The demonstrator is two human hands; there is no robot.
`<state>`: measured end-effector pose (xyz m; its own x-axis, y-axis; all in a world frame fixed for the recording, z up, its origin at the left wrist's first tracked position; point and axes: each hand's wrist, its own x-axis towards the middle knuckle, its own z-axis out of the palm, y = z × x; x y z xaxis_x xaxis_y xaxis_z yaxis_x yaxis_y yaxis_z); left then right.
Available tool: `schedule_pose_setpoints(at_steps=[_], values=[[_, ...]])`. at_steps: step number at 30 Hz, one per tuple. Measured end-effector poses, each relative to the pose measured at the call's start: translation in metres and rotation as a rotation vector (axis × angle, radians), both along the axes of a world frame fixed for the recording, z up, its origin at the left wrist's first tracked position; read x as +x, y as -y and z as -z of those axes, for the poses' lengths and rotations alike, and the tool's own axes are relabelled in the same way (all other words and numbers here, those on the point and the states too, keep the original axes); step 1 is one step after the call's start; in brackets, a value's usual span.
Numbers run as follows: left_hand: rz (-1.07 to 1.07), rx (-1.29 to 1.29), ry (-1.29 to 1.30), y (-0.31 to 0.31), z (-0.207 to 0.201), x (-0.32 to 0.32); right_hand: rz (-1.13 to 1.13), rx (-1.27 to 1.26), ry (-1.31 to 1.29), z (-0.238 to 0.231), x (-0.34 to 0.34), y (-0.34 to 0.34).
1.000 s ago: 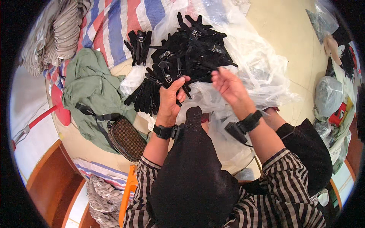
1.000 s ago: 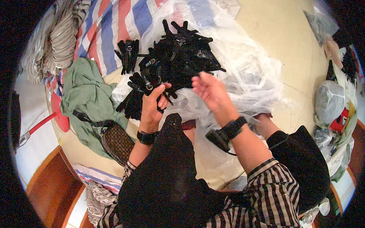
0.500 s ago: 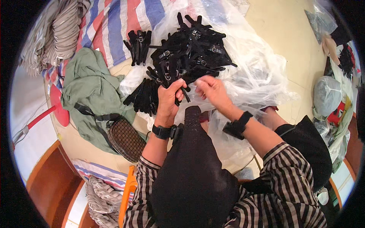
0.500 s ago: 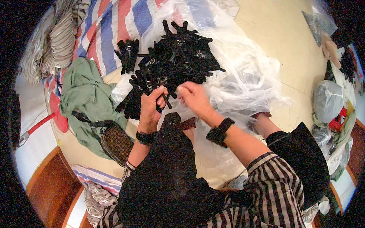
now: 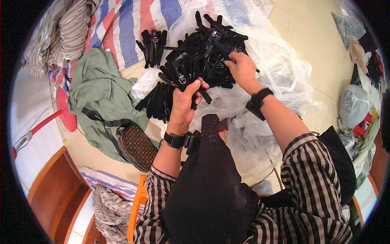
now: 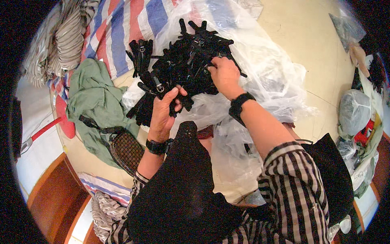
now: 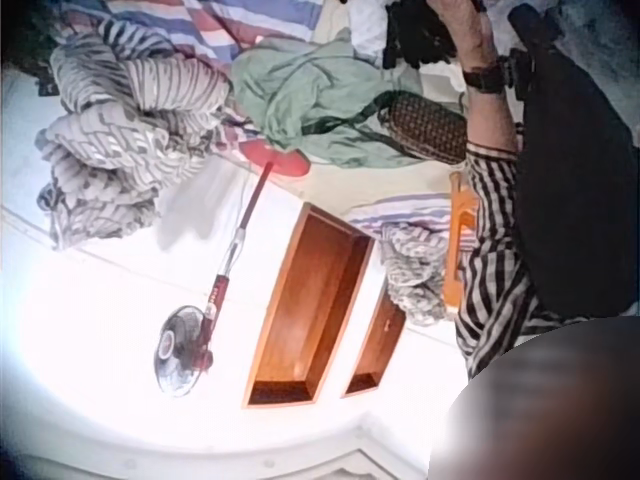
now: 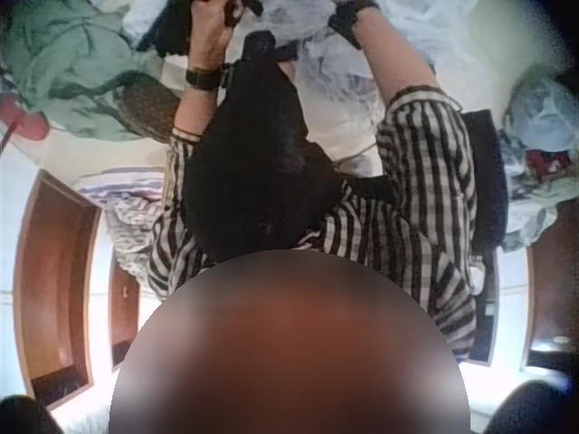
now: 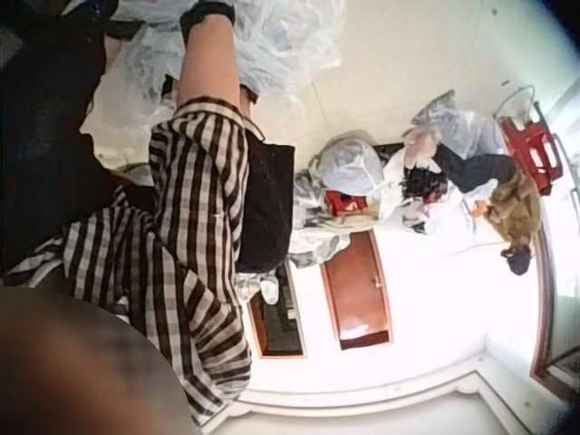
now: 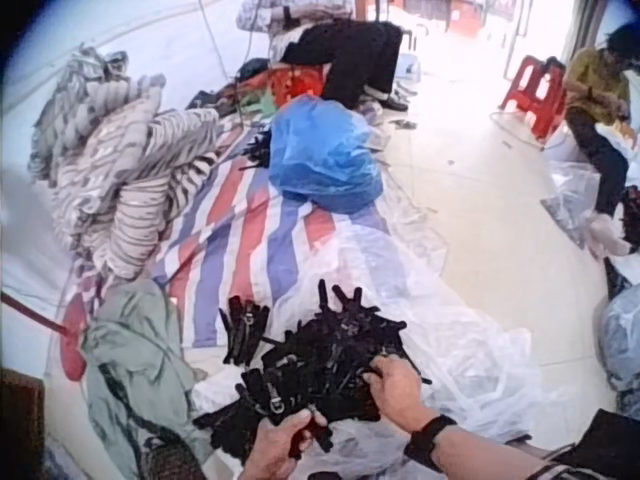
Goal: Inspecting and sorting black buckled shoe straps from a pile.
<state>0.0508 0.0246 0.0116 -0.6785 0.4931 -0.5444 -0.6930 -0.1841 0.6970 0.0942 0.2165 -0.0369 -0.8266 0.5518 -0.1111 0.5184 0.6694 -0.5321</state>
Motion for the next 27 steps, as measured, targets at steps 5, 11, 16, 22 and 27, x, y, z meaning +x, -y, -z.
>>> schedule_pose_setpoints(at_steps=[5, 11, 16, 22, 27], values=[[0.006, -0.104, -0.121, -0.001, 0.006, 0.005, -0.008, -0.230, -0.064, -0.009, 0.025, -0.005], [0.105, -0.044, -0.150, 0.006, 0.009, 0.002, -0.457, -0.182, -0.114, -0.048, 0.037, -0.003], [0.218, -0.282, -0.377, -0.010, 0.000, 0.007, -0.723, -0.258, -0.073, -0.072, 0.014, 0.004], [0.265, -0.148, -0.062, 0.000, -0.001, 0.002, -0.665, -0.388, -0.032, -0.072, -0.016, 0.011], [0.100, -0.029, 0.087, 0.010, 0.008, -0.003, -0.360, -0.889, 0.154, -0.079, -0.034, 0.012]])
